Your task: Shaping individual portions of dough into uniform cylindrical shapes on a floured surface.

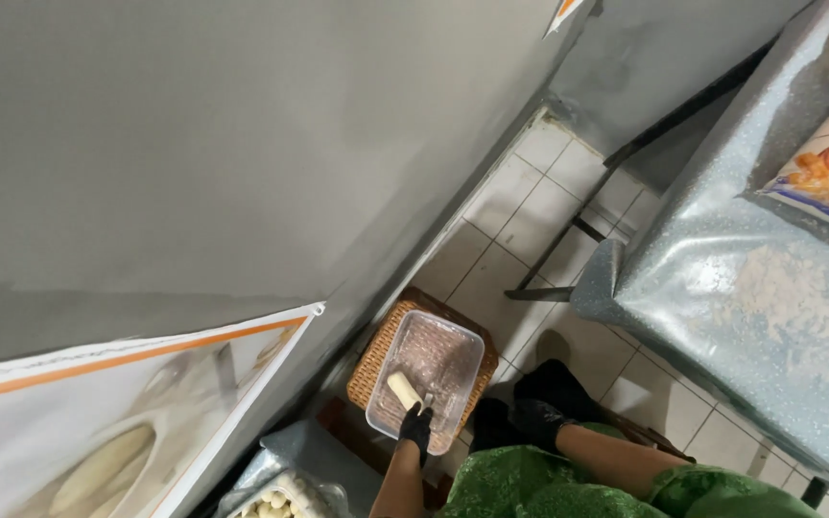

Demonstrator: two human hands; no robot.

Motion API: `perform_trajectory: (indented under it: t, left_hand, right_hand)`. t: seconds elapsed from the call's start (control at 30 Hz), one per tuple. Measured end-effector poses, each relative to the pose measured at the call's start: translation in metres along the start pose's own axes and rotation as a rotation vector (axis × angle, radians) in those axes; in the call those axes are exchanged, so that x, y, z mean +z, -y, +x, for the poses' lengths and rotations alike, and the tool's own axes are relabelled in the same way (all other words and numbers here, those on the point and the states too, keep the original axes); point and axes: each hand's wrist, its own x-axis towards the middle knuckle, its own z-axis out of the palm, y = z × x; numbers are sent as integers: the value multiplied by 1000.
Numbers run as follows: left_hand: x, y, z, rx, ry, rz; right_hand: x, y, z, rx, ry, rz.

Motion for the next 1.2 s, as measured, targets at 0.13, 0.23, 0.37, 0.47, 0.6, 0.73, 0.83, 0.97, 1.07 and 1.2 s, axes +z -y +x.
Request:
perform_trajectory:
  t: [0.13, 0.23, 0.37, 0.47, 0.6, 0.73, 0.83, 0.97, 1.07, 1.2]
  left_hand:
    - [-3, -22, -31, 100, -56, 283]
    - [-22, -40, -43, 154, -33, 610]
    - [-34, -70, -47, 230, 23, 1449]
    - [-11, -86, -57, 282, -12, 1471]
    - [68, -123, -141, 356, 156, 774]
    - [155, -140, -224, 493, 446, 460]
    - [215, -150, -269, 620, 707, 486]
    - [269, -158, -315, 639, 1024, 418]
    - [305, -158, -335, 670, 959, 527]
    - [340, -147, -367, 658, 895, 758]
  right_hand:
    - [41, -34, 35, -161, 221, -351]
    - [-77, 45, -19, -102, 305, -319]
    - [-201, 103, -86, 201, 37, 423]
    - [-213, 91, -81, -197, -304, 248]
    - [-311, 99, -184, -121, -482, 344]
    - [-362, 80, -238, 194, -628, 733]
    - [-374, 44, -293, 320, -629, 904]
    - [-356, -1, -341, 343, -834, 1059]
    - [-329, -54, -365, 276, -992, 1063]
    - [-315, -112, -394, 558, -1034, 1115]
